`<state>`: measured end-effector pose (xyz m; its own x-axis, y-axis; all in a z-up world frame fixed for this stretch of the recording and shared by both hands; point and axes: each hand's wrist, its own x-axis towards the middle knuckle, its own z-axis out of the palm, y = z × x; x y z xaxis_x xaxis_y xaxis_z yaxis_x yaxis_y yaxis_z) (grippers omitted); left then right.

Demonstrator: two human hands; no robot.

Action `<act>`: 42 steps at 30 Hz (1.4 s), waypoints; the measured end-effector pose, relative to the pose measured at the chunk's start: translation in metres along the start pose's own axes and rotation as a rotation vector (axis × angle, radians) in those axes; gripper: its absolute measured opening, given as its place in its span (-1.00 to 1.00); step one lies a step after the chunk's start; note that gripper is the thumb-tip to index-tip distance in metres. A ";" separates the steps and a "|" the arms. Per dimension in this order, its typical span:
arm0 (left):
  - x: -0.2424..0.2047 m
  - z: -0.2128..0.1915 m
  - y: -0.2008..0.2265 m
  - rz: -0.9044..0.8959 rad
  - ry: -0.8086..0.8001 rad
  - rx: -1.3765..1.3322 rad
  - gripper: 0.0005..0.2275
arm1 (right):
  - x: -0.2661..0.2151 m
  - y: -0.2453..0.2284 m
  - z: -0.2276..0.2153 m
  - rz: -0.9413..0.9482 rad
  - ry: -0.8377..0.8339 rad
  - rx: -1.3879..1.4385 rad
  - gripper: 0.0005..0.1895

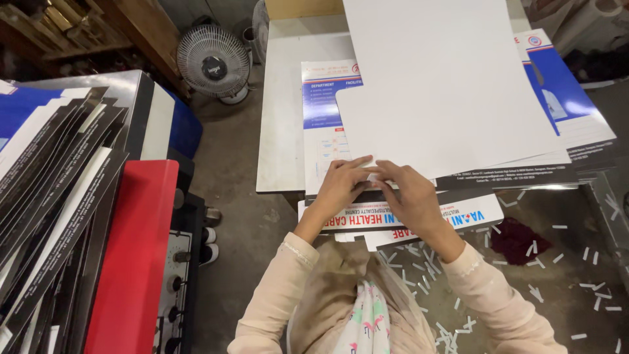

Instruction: The person inserts a white folded paper into a printed brochure sleeve labeled 'VAJNI HEALTH CARE' and places the completed unit onto a stack. This process is repeated multiple times, with the person picking up a new sleeve and paper, inserting the paper, and stacking the result.

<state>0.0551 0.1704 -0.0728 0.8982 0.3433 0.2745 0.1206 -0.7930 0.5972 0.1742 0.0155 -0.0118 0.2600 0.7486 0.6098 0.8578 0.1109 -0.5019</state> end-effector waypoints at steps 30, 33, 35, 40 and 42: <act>-0.002 0.000 0.005 -0.002 0.036 -0.099 -0.82 | 0.017 0.007 0.007 0.168 -0.249 0.031 -0.45; -0.004 0.002 0.002 -0.038 0.024 -0.105 -0.79 | 0.012 -0.001 0.017 0.099 -0.214 -0.136 -0.48; -0.004 0.004 0.000 0.003 0.042 -0.068 -0.81 | 0.008 -0.002 0.023 0.038 -0.199 -0.262 -0.51; -0.003 0.001 0.003 -0.077 -0.039 -0.037 -0.88 | -0.002 0.018 0.037 0.041 -0.043 -0.269 -0.58; -0.003 -0.004 0.005 0.021 0.029 -0.095 -0.91 | -0.011 0.046 -0.006 0.245 0.088 -0.169 -0.55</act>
<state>0.0516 0.1671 -0.0679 0.8872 0.3430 0.3088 0.0602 -0.7494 0.6594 0.2138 0.0085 -0.0375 0.4994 0.6793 0.5377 0.8245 -0.1818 -0.5359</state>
